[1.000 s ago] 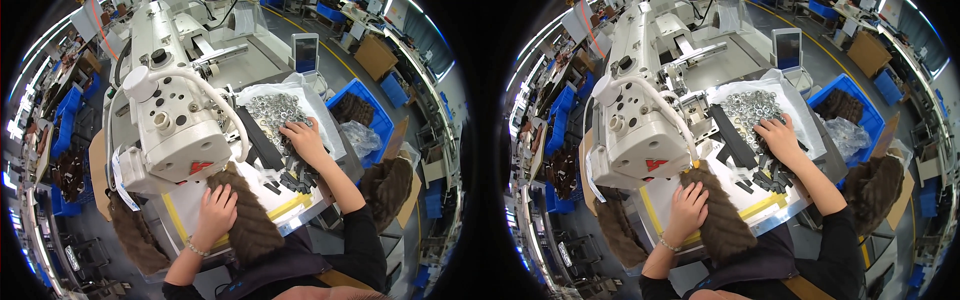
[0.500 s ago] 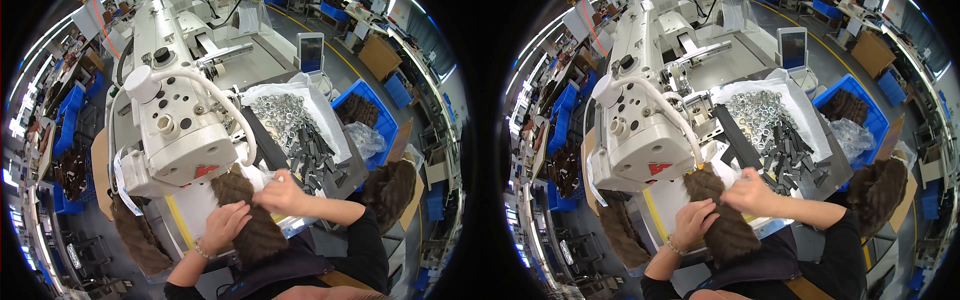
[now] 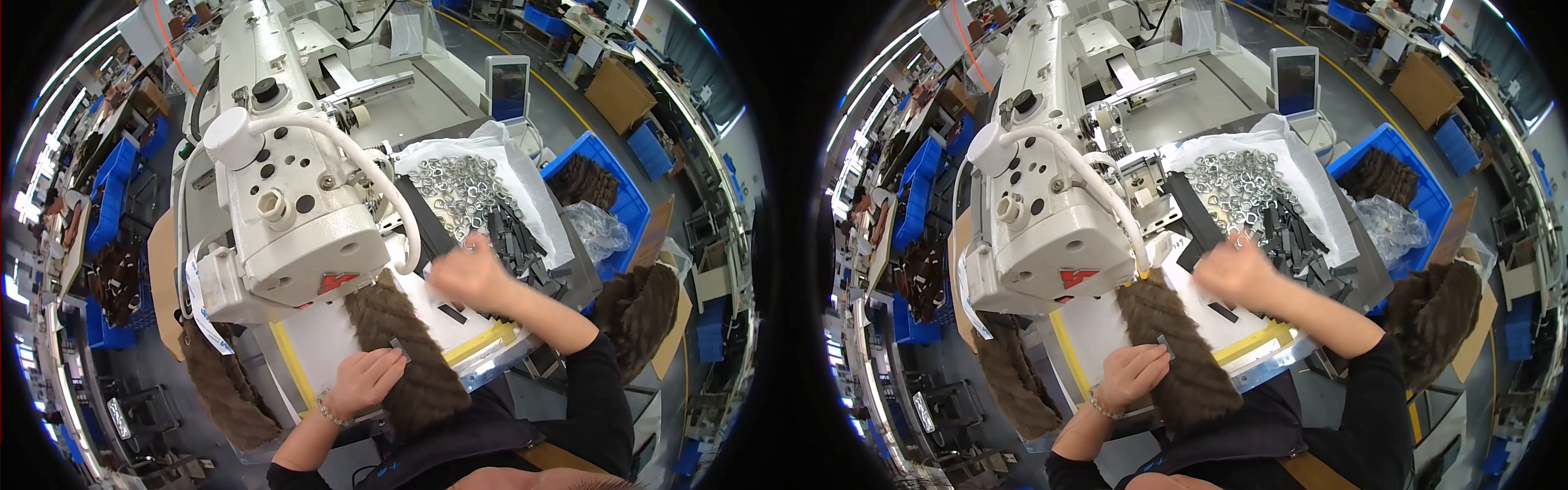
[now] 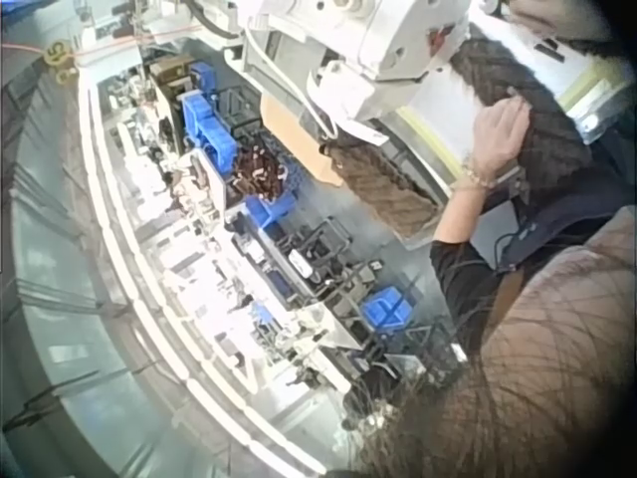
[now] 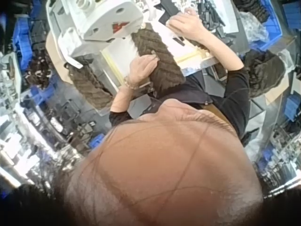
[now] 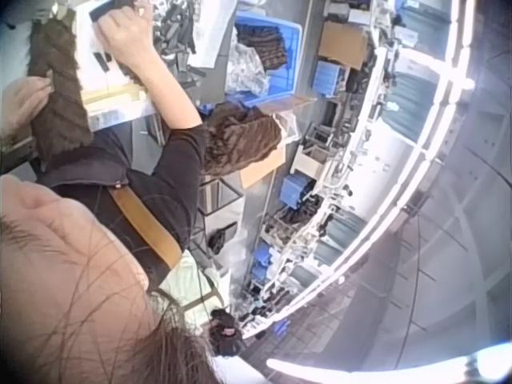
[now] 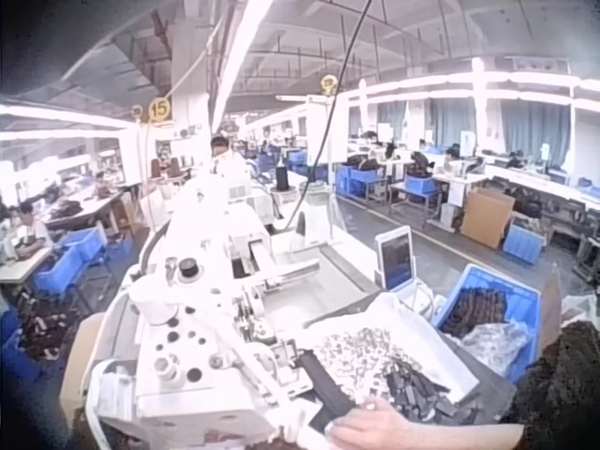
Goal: Sewing pieces of fur onto fabric straps using an industrial sewing machine.
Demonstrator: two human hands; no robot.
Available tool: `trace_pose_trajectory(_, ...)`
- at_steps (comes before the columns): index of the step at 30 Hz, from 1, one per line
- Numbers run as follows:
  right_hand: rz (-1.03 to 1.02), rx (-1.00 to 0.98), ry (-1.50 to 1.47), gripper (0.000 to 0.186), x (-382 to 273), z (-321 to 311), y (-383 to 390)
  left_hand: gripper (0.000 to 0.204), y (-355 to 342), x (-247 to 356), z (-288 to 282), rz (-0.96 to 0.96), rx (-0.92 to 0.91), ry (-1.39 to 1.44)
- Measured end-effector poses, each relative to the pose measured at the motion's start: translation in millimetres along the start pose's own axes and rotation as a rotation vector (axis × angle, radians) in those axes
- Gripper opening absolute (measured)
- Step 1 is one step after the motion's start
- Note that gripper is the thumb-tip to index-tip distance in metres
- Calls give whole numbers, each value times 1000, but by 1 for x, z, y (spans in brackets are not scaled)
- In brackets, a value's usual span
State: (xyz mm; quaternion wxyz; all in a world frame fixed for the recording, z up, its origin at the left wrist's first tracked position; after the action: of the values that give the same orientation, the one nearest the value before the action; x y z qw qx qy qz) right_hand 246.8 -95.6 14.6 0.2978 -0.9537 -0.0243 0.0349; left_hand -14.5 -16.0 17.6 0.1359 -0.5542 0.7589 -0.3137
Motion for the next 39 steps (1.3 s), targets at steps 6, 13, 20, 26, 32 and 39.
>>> trace_pose_trajectory(6, 487, -50, 315, 29, 108, 1, 1, 21, 2, 1, 6, 66, -23, -37)
trace_pose_trajectory(13, 460, -60, 175, 7, 81, 0, -10, 23, 4, 3, 0, 47, -28, -71)
trace_pose_trajectory(20, 348, -382, -651, 19, -45, -2, -6, 21, 4, -3, -6, 9, 100, -8)
trace_pose_trajectory(26, 333, -559, -769, 32, -71, -9, -18, 15, 2, -3, -9, 33, 151, -38)
trace_pose_trajectory(32, 451, -612, -913, 28, -70, -11, -19, 14, 1, -3, -12, 35, 148, -24)
trace_pose_trajectory(39, 527, -674, -931, 23, -67, -12, -21, 13, 1, -2, -12, 92, 149, -8)
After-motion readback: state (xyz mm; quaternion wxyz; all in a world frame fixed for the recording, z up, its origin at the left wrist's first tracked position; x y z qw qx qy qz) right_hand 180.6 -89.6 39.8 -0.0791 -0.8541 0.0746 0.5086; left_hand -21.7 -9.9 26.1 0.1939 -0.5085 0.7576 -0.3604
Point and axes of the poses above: each hand's wrist, its own y-axis away from the middle knuckle, its own z-axis out of the palm, x = y × z, the point moved 1 cm from there along -y, towards the middle knuckle, and after that the axes turned 11 degrees about z, right-handed, at the moved point
